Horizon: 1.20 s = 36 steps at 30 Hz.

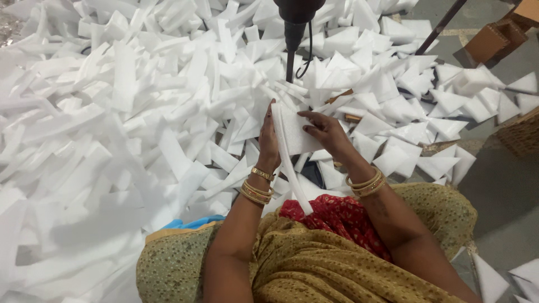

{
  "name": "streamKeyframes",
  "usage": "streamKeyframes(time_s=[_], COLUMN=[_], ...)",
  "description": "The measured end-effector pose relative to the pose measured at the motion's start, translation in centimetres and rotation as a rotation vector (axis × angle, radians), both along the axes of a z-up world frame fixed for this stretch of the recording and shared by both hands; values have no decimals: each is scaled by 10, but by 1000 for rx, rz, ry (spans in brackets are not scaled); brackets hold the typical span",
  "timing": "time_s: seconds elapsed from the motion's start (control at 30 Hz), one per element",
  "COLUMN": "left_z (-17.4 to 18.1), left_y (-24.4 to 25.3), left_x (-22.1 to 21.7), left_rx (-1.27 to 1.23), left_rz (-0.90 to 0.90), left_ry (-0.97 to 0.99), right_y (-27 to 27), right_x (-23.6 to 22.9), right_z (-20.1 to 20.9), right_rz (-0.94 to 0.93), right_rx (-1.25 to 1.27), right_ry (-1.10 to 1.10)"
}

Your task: The person sits on the floor and repeatedly picks up rectangular white foam pieces from a large pile. They fold each piece in half by hand and place it back onto the pile. The process is continuous and repetitive throughout the clip.

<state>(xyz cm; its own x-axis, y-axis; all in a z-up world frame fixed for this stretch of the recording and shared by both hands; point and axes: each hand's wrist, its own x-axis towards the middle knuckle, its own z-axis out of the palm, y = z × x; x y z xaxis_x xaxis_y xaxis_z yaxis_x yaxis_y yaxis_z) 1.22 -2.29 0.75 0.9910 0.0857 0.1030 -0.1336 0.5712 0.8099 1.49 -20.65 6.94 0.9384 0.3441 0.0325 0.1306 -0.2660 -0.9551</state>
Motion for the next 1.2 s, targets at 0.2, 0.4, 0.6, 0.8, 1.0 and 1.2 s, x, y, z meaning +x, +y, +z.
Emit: streamKeyframes(time_s=[0.2, 0.4, 0.6, 0.8, 1.0, 1.2], left_z=[2, 42, 66, 35, 3, 6], left_y=[-5, -3, 1, -3, 3, 7], left_x=[52, 141, 168, 116, 56, 22], left_rx=[-251, -215, -348, -371, 9, 19], left_rz=[-113, -58, -127, -123, 20, 45], left_ry=[10, 356, 190, 122, 19, -7], right_y=[-5, 0, 6, 2, 14, 26], right_x=[45, 118, 137, 87, 44, 12], right_z=[-6, 27, 65, 62, 51, 62], right_rz=[-11, -30, -6, -53, -7, -2], right_rx=[198, 387, 434, 160, 91, -108], right_ry=[72, 220, 213, 73, 106, 62])
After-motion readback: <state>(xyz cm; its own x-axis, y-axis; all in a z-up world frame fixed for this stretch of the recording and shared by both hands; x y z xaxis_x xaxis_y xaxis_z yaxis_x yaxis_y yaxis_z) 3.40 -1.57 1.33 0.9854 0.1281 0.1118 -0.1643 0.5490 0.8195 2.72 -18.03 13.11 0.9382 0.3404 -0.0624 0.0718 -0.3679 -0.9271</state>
